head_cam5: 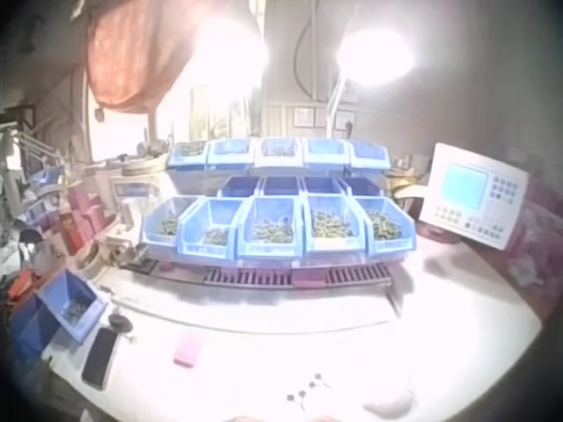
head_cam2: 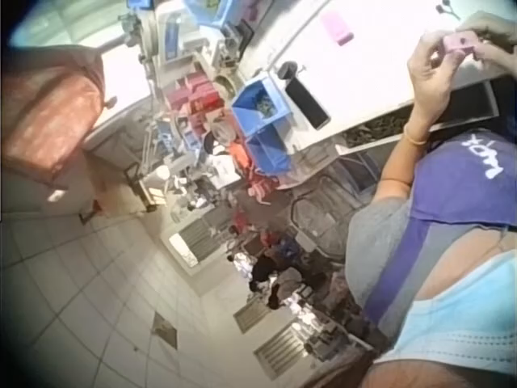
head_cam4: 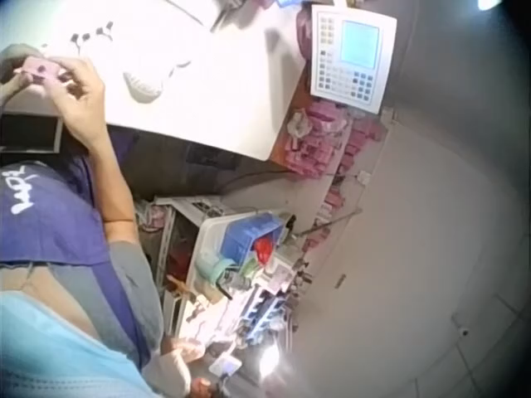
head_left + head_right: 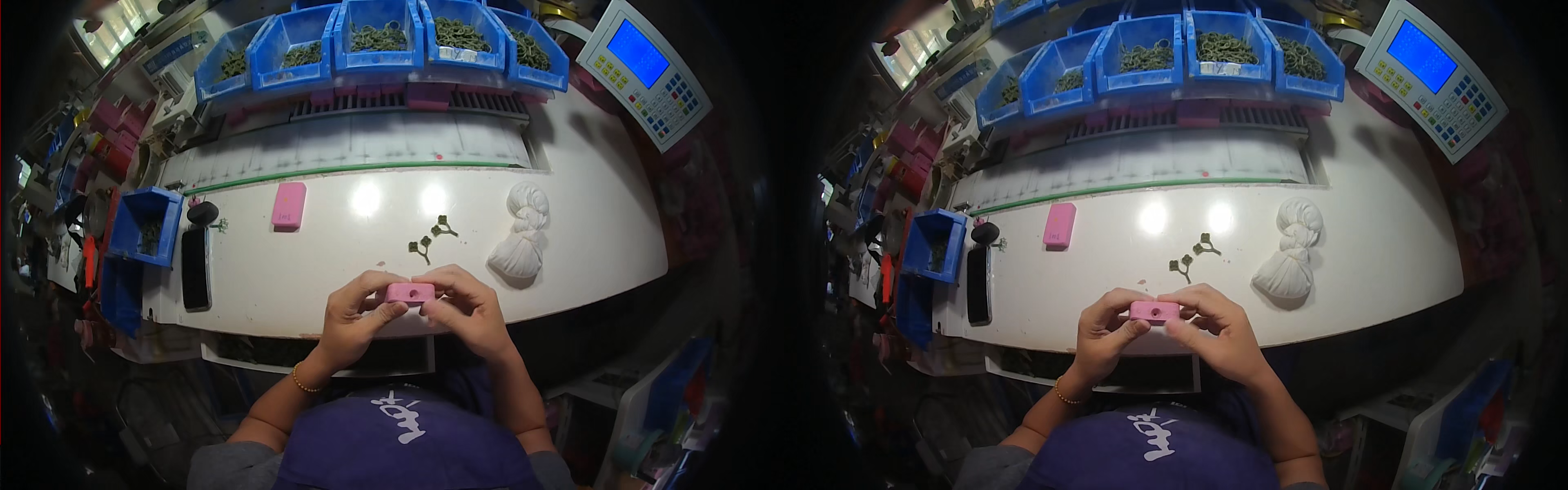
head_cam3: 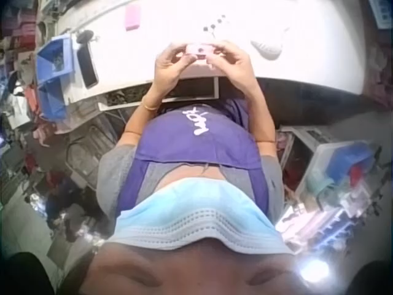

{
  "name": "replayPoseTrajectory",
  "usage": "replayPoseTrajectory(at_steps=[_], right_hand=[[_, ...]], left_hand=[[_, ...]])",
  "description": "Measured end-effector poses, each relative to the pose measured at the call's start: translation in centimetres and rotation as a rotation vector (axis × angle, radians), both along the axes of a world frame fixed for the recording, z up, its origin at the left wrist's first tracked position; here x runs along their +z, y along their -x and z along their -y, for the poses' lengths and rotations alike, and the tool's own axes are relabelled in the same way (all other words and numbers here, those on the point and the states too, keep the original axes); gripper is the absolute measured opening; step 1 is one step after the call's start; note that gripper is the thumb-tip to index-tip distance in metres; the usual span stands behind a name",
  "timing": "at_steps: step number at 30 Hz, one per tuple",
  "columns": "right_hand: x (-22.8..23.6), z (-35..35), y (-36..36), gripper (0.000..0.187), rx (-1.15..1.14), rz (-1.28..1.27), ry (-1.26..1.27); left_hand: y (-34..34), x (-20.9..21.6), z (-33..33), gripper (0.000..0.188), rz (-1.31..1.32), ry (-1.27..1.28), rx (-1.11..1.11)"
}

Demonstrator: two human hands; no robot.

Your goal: Assembling small plastic flower stems into plastic cases at a workstation.

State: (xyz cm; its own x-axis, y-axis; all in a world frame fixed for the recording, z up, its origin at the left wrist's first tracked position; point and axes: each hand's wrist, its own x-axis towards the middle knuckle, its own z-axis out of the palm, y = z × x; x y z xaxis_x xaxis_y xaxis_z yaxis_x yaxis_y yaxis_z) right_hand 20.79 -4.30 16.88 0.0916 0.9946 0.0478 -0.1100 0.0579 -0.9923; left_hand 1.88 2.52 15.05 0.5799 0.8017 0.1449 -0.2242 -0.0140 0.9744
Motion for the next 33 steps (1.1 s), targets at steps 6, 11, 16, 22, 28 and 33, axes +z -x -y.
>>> replayPoseTrajectory(at_steps=[6, 11, 16, 22, 28, 33], right_hand=[[-0.4, -0.4, -1.1, 0.023, 0.100, -0.074, 0.152], [-0.2, -0.6, -1.2, 0.019, 0.125, -0.061, 0.177], [-0.8, -0.1, -1.4, 0.021, 0.132, -0.158, 0.137], [-1.0, -0.1, -1.4, 0.027, 0.115, -0.264, 0.106], [-1.1, -0.1, -0.8, 0.026, 0.126, -0.163, 0.175], [-2.3, 0.0, -1.0, 0.018, 0.110, -0.167, 0.079]], left_hand=[[-0.1, 0.8, -0.3, 0.024, -0.116, -0.218, 0.001], [0.0, 0.6, -0.5, 0.024, -0.229, -0.397, -0.016], [0.0, 0.7, -0.5, 0.023, -0.195, -0.256, -0.032], [0.3, 0.6, -0.8, 0.022, -0.183, -0.115, -0.018], [0.0, 0.0, -0.5, 0.021, -0.192, -0.219, -0.013], [0.1, 0.1, -0.6, 0.022, -0.255, -0.348, 0.005]])
